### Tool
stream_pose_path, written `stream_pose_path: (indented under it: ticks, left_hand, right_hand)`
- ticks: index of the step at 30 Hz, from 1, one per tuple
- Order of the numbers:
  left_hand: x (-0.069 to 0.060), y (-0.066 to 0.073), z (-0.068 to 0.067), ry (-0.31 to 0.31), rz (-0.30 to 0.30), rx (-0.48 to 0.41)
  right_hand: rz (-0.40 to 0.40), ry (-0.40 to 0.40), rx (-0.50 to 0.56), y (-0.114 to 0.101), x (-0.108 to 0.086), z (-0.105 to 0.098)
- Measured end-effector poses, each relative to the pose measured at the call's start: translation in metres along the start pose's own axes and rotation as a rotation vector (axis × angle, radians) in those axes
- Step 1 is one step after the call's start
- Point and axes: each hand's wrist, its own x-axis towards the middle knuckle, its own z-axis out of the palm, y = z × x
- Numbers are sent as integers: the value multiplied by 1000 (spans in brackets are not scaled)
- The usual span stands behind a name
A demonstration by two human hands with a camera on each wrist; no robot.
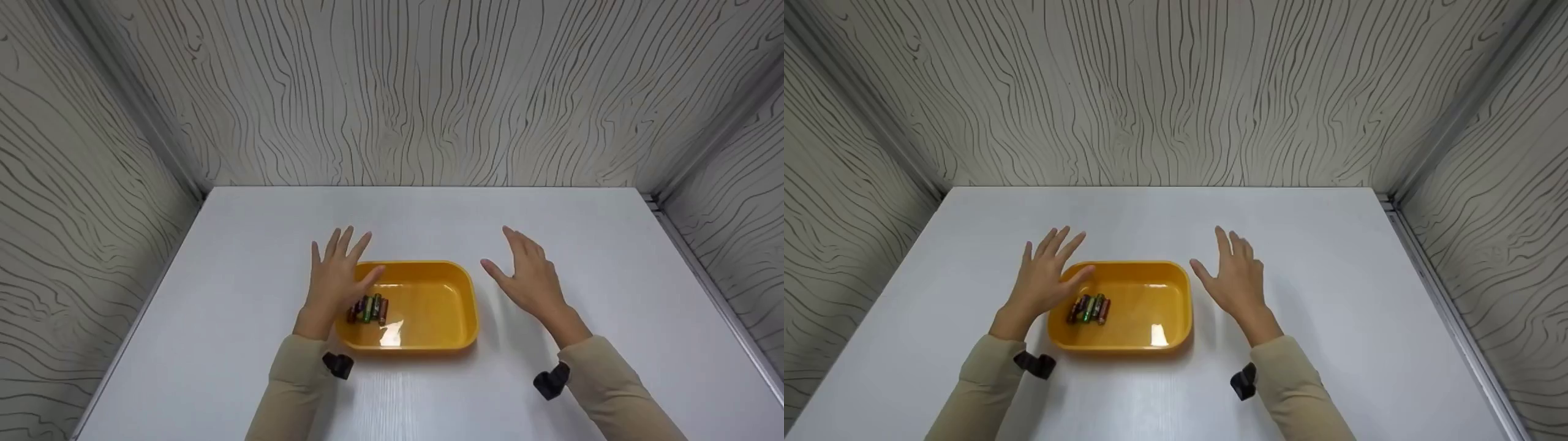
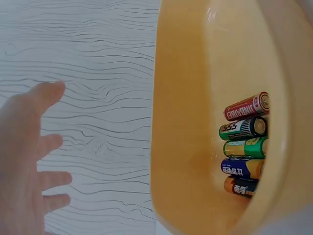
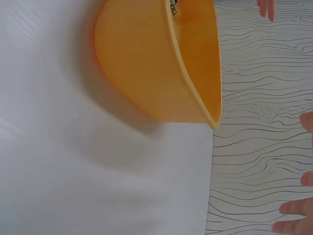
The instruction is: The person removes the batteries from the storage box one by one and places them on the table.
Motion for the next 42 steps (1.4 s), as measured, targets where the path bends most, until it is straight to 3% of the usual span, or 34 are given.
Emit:
stream_pose_path:
  ticks: [4, 9, 12, 19, 22, 28, 34, 42]
  left_hand:
    - [-8, -10, 2, -8, 21, -117]
    - [-17, -23, 9, 35, 87, -234]
    - [-21, -31, 14, 26, 90, -308]
    - [-28, -47, 30, -103, -92, -520]
    - [-31, -54, 37, -118, -133, -612]
    - [-39, -68, 52, -123, -175, -773]
    - [-44, -74, 63, -153, -215, -885]
    - [-46, -79, 75, -111, -242, -1054]
  right_hand:
    - [0, -35, 97, -2, -8, 2]
    - [6, -106, 165, -5, -17, 6]
    - [-14, -126, 196, -7, -21, 9]
    - [-60, -186, 287, -14, -27, 15]
    - [-93, -207, 311, -16, -28, 18]
    - [-200, -222, 342, -22, -32, 25]
    - [-216, -247, 375, -31, -33, 34]
    - [-256, -285, 420, -45, -32, 46]
